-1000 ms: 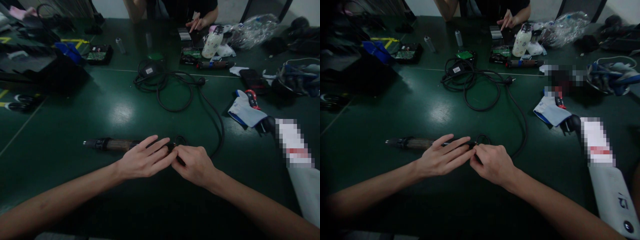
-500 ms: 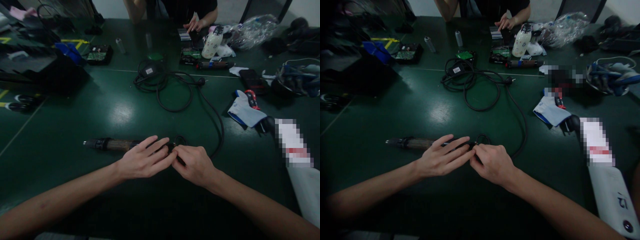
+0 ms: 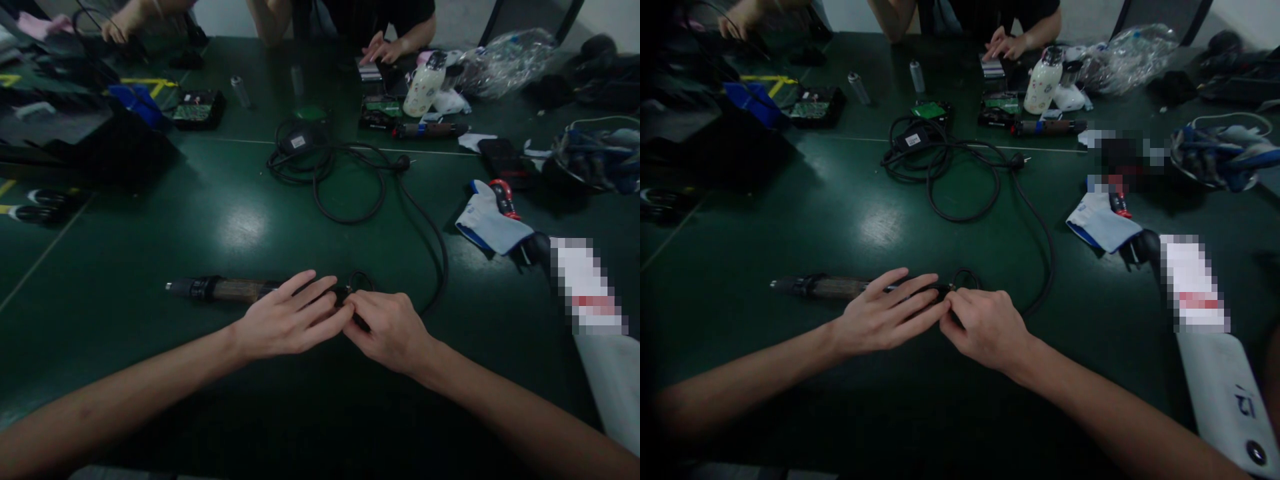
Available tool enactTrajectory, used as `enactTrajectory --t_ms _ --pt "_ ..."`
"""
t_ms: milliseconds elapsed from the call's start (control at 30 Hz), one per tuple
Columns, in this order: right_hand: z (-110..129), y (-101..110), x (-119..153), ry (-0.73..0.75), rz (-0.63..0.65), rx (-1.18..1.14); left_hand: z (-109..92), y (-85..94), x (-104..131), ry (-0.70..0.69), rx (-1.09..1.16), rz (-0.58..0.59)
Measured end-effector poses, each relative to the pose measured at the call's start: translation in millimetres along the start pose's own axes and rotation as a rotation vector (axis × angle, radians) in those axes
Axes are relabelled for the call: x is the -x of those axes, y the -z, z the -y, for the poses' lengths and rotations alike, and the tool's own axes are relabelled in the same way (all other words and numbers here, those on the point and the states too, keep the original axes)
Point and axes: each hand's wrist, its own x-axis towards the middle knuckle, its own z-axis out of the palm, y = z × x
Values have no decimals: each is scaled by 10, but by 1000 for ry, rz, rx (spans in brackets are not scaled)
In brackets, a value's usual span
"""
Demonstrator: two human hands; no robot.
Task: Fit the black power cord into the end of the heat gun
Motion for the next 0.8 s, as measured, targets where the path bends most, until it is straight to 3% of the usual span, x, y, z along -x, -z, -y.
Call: enactTrajectory --t_ms 600,800 --pt "-10 -5 8 -6 27 -31 -4 3 0 -21 -13 -4" --pt "-10 -11 8 -8 18 -22 3 17 3 -6 -8 47"
